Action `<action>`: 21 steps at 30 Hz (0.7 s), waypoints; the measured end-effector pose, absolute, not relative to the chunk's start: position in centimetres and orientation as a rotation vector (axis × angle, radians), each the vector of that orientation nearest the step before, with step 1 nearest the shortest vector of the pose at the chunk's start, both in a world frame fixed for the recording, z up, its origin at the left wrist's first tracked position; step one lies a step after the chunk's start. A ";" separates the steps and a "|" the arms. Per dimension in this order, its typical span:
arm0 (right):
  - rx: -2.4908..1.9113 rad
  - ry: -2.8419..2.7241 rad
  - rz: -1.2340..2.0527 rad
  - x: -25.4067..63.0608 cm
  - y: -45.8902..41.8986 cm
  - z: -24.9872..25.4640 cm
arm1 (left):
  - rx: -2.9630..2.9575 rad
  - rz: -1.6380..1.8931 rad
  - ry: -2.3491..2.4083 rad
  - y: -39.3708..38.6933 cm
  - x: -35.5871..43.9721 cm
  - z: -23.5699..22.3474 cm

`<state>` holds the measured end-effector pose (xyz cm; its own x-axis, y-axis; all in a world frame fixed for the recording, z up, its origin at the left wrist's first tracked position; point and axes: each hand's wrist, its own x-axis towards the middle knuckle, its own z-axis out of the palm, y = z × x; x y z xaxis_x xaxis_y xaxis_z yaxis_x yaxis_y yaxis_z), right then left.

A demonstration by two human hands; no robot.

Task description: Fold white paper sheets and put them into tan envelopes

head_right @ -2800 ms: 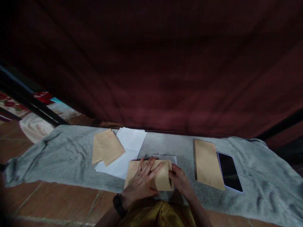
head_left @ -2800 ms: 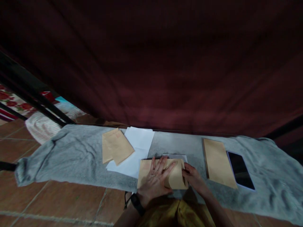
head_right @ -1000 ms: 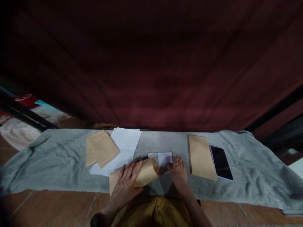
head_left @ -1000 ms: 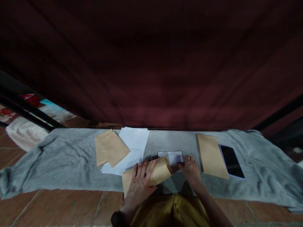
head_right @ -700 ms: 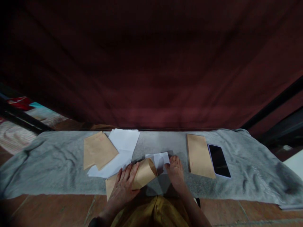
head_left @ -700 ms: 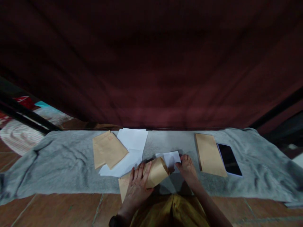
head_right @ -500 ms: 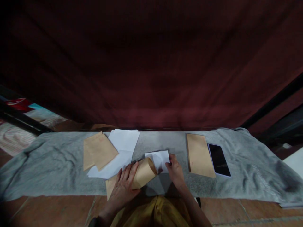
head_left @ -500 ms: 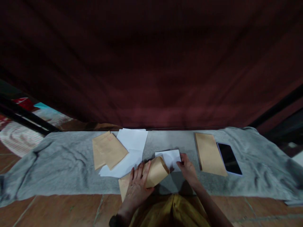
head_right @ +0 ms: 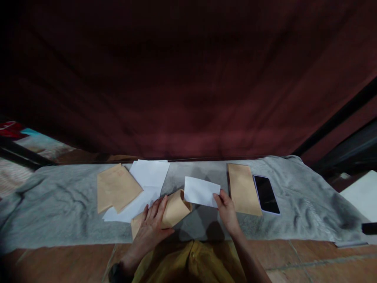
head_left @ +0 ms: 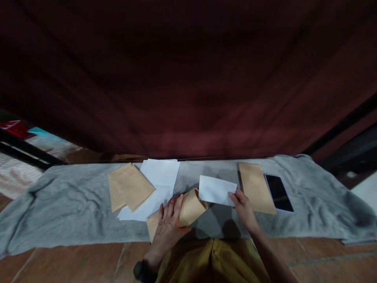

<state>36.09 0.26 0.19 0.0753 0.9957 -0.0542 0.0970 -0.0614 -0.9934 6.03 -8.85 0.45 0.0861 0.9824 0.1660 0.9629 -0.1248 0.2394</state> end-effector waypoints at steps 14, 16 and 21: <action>-1.419 -1.692 1.285 40.1 2.3 0.9 | 2.335 0.399 1.957 -8.8 6.6 0.8; -1.439 -1.732 1.290 40.5 2.6 1.1 | 2.324 0.392 1.958 -8.7 6.6 0.7; -1.435 -1.822 1.305 40.3 3.0 1.3 | 2.347 0.377 1.902 -8.5 6.9 0.9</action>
